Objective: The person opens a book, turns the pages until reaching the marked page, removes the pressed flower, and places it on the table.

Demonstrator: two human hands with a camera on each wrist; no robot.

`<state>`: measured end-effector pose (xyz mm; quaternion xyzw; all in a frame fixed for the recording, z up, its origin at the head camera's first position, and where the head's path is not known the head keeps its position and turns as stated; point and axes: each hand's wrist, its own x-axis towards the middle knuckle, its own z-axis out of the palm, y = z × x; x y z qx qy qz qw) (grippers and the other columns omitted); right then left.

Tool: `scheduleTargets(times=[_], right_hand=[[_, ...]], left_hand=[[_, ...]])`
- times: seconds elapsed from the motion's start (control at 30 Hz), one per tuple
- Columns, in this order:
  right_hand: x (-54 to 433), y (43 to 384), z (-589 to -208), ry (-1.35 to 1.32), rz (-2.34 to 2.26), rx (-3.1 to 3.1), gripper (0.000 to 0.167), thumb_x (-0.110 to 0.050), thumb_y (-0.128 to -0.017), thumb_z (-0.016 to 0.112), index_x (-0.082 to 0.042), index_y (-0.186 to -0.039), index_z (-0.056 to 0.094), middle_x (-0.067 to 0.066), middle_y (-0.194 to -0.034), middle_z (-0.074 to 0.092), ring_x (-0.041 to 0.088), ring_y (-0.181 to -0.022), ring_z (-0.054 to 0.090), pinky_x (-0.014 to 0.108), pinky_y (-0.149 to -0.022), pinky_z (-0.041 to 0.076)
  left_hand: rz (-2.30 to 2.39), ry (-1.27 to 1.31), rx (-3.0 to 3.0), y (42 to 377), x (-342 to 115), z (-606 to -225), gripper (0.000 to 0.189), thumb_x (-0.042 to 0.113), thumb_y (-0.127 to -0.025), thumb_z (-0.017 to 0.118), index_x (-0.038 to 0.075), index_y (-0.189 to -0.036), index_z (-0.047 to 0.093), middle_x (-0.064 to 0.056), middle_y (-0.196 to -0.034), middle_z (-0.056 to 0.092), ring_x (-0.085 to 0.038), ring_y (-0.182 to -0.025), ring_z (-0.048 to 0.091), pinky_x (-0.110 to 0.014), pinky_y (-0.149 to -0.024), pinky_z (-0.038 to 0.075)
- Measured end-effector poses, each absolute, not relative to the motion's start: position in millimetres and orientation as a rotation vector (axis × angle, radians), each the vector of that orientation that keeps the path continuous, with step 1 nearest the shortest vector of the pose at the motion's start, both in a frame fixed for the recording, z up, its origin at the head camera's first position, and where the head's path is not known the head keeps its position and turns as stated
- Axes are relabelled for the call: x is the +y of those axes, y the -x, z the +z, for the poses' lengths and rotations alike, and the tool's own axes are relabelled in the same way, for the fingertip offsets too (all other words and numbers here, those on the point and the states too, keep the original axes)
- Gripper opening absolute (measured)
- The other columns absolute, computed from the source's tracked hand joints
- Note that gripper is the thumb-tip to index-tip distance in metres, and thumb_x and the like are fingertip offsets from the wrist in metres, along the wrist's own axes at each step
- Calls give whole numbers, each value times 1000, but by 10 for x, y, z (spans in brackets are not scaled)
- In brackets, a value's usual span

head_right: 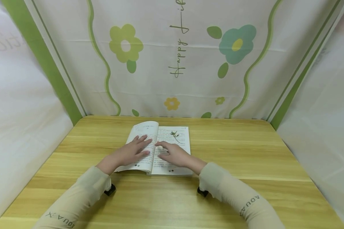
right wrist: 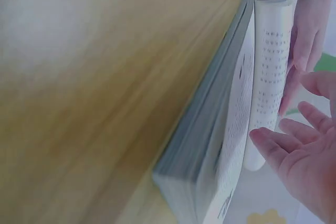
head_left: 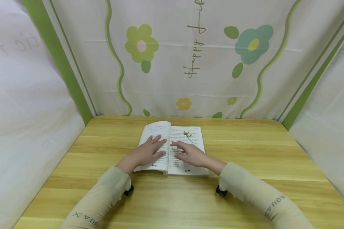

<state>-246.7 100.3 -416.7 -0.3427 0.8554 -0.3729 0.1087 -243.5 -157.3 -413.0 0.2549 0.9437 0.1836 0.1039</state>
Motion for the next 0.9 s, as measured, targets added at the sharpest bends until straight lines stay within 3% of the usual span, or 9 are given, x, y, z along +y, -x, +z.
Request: scheduleTargets(times=[0.3, 0.57, 0.9], right_hand=[[1151, 2545, -4137, 1001, -1092, 2545, 41, -11, -103, 61, 1, -142, 56, 17, -143, 59, 37, -128, 58, 47, -103, 50], [1297, 2644, -4127, 921, -1097, 2600, 34, -9, -102, 62, 1, -135, 62, 14, -131, 67, 31, -119, 64, 44, -99, 52], [1416, 2807, -4145, 766, -1032, 2722, 27, -9, -99, 67, 0, -125, 70, 8, -109, 72, 23, -99, 66, 40, -89, 54]], left_hand=[[546, -724, 2777, 2435, -1575, -4113, 76, 55, -103, 54, 13, -162, 32, -16, -169, 16, -51, -151, 8, -64, -117, 22], [532, -688, 2777, 2436, -1583, -4151, 84, 60, -100, 56, 12, -163, 29, -13, -171, 7, -47, -153, 4, -61, -118, 22], [604, -674, 2733, 2450, -1635, -4141, 81, 52, -102, 58, 13, -165, 23, -13, -171, 2, -46, -153, 2, -61, -119, 19]])
